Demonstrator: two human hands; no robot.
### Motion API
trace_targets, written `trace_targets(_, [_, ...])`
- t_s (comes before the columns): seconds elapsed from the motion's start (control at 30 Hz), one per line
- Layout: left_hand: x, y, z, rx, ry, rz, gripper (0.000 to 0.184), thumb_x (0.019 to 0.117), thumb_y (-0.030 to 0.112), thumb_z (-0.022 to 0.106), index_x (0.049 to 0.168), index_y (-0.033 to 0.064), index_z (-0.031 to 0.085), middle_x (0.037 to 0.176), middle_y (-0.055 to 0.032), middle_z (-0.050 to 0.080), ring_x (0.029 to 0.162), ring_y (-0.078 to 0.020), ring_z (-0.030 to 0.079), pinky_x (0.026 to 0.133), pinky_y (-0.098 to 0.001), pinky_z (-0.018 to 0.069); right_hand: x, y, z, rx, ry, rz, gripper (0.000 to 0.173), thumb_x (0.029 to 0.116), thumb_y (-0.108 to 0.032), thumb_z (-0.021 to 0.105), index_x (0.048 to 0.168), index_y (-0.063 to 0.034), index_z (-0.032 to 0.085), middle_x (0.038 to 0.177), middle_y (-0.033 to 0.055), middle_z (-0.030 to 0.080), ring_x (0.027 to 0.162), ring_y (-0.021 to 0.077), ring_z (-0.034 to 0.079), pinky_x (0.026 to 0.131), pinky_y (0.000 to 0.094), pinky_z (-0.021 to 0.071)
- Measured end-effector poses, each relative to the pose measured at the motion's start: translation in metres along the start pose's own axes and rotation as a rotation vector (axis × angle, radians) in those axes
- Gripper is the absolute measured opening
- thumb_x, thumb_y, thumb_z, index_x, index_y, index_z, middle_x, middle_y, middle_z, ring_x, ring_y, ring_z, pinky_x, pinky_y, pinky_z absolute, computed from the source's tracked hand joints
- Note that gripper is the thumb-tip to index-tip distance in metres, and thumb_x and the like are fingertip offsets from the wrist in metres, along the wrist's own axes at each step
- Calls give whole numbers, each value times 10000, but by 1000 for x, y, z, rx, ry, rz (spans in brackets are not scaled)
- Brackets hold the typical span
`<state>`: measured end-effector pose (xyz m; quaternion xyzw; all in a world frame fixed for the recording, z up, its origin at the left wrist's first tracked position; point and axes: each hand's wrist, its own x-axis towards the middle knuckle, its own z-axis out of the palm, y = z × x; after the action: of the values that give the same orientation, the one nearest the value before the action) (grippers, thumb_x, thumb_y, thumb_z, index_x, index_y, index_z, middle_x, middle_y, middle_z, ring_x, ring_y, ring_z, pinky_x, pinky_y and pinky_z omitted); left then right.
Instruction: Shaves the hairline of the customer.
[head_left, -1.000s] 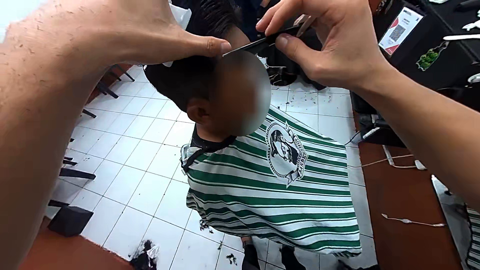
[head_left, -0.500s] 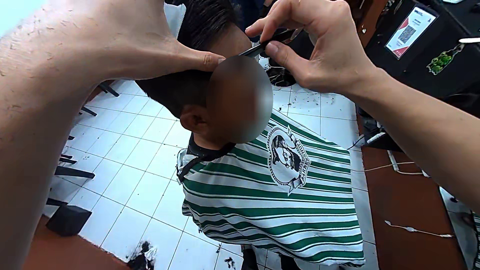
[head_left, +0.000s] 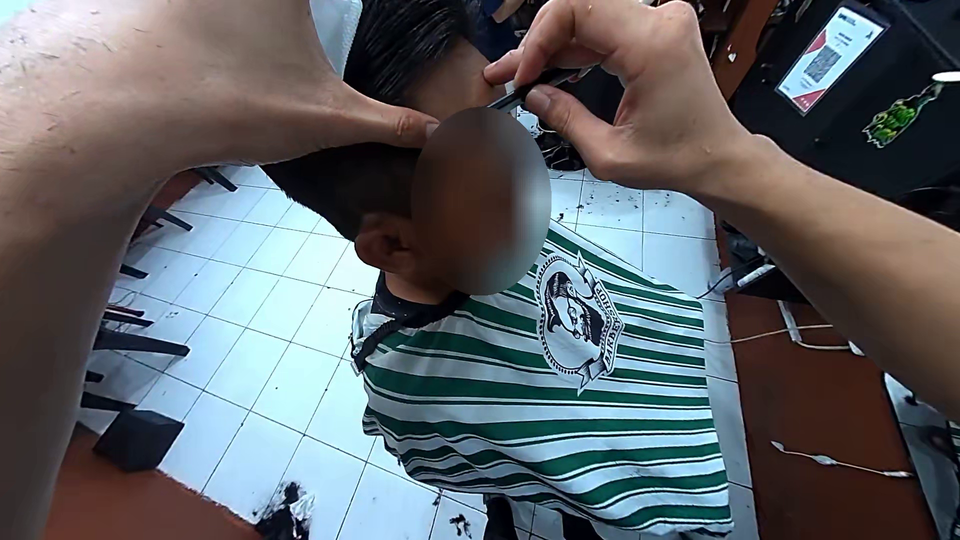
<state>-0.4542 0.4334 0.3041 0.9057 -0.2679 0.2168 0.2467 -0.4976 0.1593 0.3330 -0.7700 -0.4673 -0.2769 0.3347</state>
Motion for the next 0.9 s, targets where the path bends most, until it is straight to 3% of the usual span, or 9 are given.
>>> trace_targets(0.07, [0, -23, 2, 4, 19, 10, 257, 1014, 340, 611, 1044, 114, 730, 897, 31, 688, 776, 1, 594, 754, -186, 445, 0, -1, 0, -5, 1, 5, 211, 1022, -97, 548, 1153, 15, 668, 1191, 88, 726, 1187, 146, 677, 1063, 330, 548])
trace_targets(0.2, [1, 9, -1, -58, -14, -51, 229, 995, 313, 643, 994, 106, 740, 871, 43, 690, 759, 13, 587, 755, -161, 431, 1, -1, 1, -31, 12, 7, 213, 1024, -97, 547, 1152, 19, 671, 1185, 93, 729, 1181, 144, 679, 1059, 319, 544])
trace_targets(0.43, [-1, 9, 3, -56, 9, -14, 228, 999, 301, 637, 994, 98, 742, 891, 29, 695, 787, -1, 599, 775, -171, 434, 2, -4, -1, -53, -5, 17, 210, 1024, -104, 543, 1150, 7, 670, 1192, 85, 729, 1185, 138, 677, 1054, 307, 544])
trace_targets(0.6, [-2, -26, 3, -14, -12, 19, 248, 1013, 322, 609, 1039, 108, 733, 922, 33, 697, 790, 4, 595, 773, -182, 443, 2, -3, -1, -61, -9, 13, 210, 1026, -104, 537, 1149, 1, 670, 1196, 82, 729, 1185, 136, 676, 1053, 311, 542])
trace_targets(0.73, [-3, -1, 5, -28, 21, -40, 238, 1000, 313, 634, 1005, 96, 731, 885, 33, 682, 752, -1, 576, 759, -173, 427, 2, -3, -1, -64, -10, 10, 198, 1023, -97, 545, 1137, 6, 669, 1181, 89, 731, 1176, 134, 680, 1055, 306, 542])
trace_targets(0.9, [0, -20, 5, -34, 2, -10, 238, 1014, 323, 610, 1031, 118, 730, 910, 38, 688, 770, 4, 589, 757, -177, 446, 3, -3, -1, -74, -7, 15, 205, 1025, -104, 547, 1148, 0, 674, 1182, 83, 731, 1167, 130, 682, 1045, 314, 547])
